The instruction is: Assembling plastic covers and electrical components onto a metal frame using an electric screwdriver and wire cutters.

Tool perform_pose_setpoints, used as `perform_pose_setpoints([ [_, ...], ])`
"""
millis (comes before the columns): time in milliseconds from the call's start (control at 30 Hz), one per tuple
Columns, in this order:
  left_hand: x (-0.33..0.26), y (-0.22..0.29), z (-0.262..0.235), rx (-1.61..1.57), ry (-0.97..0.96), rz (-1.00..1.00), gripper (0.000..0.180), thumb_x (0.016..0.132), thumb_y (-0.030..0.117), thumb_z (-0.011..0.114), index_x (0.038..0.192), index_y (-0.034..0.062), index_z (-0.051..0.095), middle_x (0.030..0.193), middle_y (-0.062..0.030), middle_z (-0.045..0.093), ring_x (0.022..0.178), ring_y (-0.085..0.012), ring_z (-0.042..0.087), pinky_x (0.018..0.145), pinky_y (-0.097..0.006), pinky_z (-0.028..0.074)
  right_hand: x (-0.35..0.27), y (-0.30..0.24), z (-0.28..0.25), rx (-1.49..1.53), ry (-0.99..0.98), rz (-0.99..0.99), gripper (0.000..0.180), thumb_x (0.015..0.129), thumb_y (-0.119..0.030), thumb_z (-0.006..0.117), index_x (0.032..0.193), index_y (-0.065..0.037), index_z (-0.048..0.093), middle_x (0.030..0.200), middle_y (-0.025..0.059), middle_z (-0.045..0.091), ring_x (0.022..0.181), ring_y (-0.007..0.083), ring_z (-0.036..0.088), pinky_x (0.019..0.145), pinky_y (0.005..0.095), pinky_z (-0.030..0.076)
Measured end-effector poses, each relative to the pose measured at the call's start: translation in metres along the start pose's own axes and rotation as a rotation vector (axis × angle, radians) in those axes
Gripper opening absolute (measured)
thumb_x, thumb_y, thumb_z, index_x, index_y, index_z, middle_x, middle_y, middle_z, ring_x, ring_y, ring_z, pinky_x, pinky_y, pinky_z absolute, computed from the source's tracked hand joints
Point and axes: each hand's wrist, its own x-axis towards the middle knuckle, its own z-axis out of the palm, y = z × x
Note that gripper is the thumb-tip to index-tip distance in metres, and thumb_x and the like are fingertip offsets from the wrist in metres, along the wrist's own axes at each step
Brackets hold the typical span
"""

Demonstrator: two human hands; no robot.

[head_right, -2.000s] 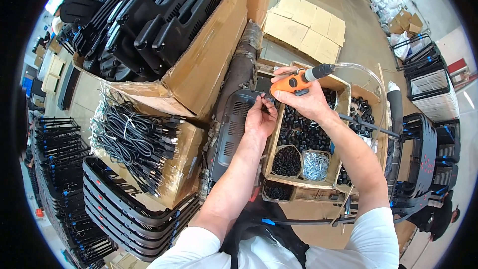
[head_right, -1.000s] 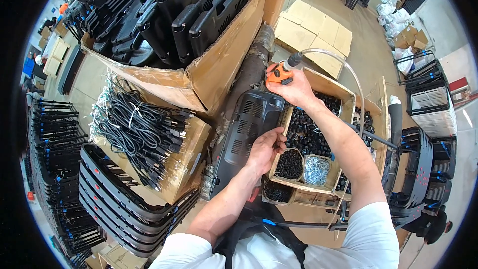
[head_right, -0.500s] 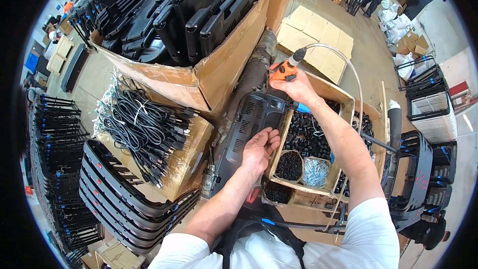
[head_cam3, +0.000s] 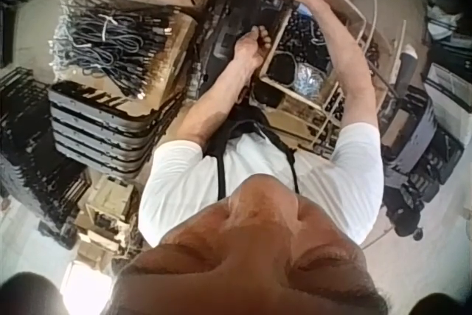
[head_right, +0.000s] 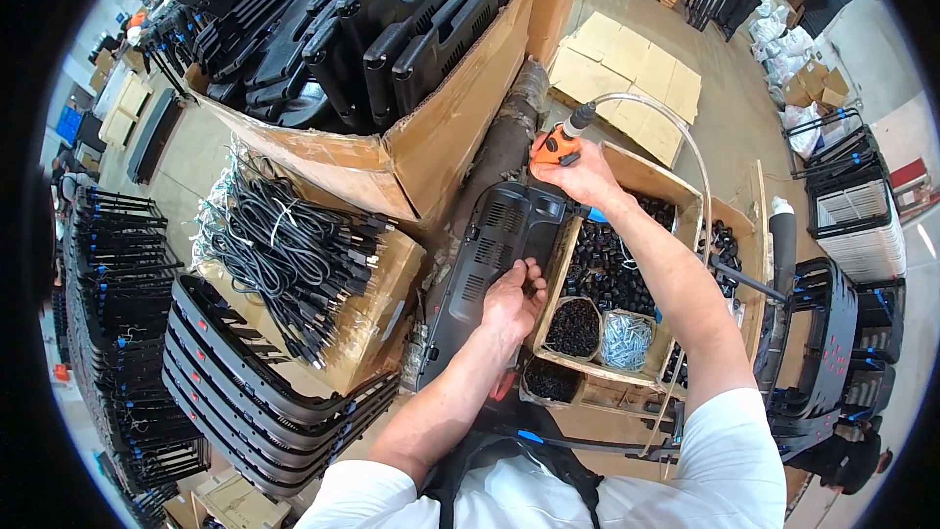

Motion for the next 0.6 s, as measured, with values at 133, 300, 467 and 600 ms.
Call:
perform_pose_setpoints([
  [133, -0.001, 0.008, 0.007, 0.045, 0.021, 0.033, 0.028, 0.108, 0.036, 0.061, 0.109, 0.0099, 0.070, 0.086, 0.0012, 0.067, 0.072, -0.0154, 0.060, 0.064, -0.031, 0.052, 0.000, -0.003, 0.004, -0.028, -0.011, 0.023, 0.035, 0.081, -0.013, 0.086, 0.111, -0.004, 0.071, 0.103, 0.0033, 0.074, 0.100, 0.0139, 0.068, 0.095, 0.0314, 0.054],
  [300, 0.000, 0.021, 0.019, 0.069, 0.014, 0.039, 0.029, 0.107, 0.039, 0.063, 0.107, 0.0106, 0.070, 0.084, 0.0022, 0.067, 0.072, -0.0145, 0.060, 0.064, -0.029, 0.052, -0.003, -0.001, 0.010, -0.009, 0.063, -0.028, 0.038, 0.081, -0.012, 0.086, 0.114, -0.004, 0.071, 0.103, 0.0030, 0.074, 0.099, 0.0135, 0.068, 0.094, 0.0310, 0.054],
  [467, 0.015, 0.034, 0.027, 0.019, 0.000, 0.083, 0.030, 0.111, 0.037, 0.055, 0.108, 0.0107, 0.070, 0.085, 0.0021, 0.067, 0.072, -0.0136, 0.062, 0.062, -0.028, 0.054, -0.004, -0.008, 0.016, -0.070, 0.084, -0.025, 0.045, 0.081, -0.013, 0.086, 0.122, -0.005, 0.068, 0.107, 0.0030, 0.074, 0.100, 0.0134, 0.068, 0.095, 0.0310, 0.054],
  [600, 0.027, 0.044, 0.026, -0.057, 0.037, 0.113, 0.029, 0.113, 0.034, 0.051, 0.113, 0.0109, 0.069, 0.089, 0.0014, 0.070, 0.074, -0.0142, 0.063, 0.064, -0.028, 0.055, -0.031, -0.022, 0.024, 0.034, 0.109, -0.136, 0.048, 0.084, -0.008, 0.084, 0.127, -0.001, 0.063, 0.112, 0.0090, 0.075, 0.109, 0.0171, 0.070, 0.099, 0.0340, 0.056],
])
